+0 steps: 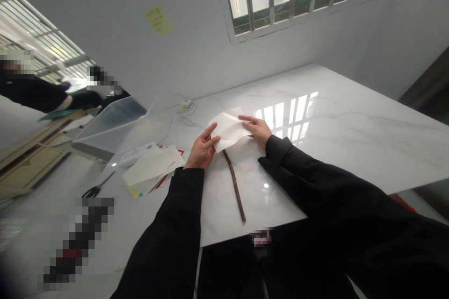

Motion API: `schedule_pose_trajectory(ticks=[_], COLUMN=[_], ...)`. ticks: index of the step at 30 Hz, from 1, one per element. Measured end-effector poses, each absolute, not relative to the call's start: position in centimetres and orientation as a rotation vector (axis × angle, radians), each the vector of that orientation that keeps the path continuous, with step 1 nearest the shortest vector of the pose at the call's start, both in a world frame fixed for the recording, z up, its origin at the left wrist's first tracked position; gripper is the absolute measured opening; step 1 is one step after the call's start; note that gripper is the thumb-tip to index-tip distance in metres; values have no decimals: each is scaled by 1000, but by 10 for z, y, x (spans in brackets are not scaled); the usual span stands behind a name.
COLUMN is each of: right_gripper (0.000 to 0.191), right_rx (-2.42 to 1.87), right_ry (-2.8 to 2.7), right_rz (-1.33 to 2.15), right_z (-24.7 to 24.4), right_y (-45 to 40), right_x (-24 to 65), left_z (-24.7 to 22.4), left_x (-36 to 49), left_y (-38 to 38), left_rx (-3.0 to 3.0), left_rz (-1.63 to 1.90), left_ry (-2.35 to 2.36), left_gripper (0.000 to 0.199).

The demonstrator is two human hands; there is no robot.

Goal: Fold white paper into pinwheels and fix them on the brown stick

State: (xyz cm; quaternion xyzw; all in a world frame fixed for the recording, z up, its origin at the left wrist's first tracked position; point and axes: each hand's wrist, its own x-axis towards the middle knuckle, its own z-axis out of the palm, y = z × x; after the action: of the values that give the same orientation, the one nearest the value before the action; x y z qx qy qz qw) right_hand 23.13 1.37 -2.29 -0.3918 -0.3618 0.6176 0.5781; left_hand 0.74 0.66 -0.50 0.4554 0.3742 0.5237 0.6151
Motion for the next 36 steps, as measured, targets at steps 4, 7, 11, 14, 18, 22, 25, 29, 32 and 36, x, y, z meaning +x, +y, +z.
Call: schedule_pose_trajectory(ticks=[4,7,11,14,18,22,25,29,32,36], right_gripper=[63,70,41,18,13,22,25,23,32,53], right_rx=[-891,-919,-923,-926,-901,-922,-956,-1028,-1114,-1309], right_ry=[-799,-731,-722,-724,-745,-710,-658,-550,-491,-708], right_rz=[1420,1409,1466,1464,1484,1533,1520,1394,1144,559], right_z=[-24,-24,-25,-26,-23,-15,-15,-21,-21,-5], right_y=[15,17,19,20,16,10,10,20,33,38], right_x=[232,231,230,229,228,225,224,230,250,292], left_z=[-6,-6,-5,-5,-5,-6,-7,-6,-6,-8], left_x=[5,3,1,2,7,12,13,10,8,9], left_y=[9,9,9,9,7,5,5,6,6,6], left_rx=[1024,954,841,812,861,962,999,1040,1066,1141], left_rz=[1242,1289,1308,1324,1325,1311,1332,1366,1391,1400], left_ry=[879,879,914,951,1012,1024,1080,1177,1225,1268], left_gripper=[76,83,88,81,57,48,49,50,48,44])
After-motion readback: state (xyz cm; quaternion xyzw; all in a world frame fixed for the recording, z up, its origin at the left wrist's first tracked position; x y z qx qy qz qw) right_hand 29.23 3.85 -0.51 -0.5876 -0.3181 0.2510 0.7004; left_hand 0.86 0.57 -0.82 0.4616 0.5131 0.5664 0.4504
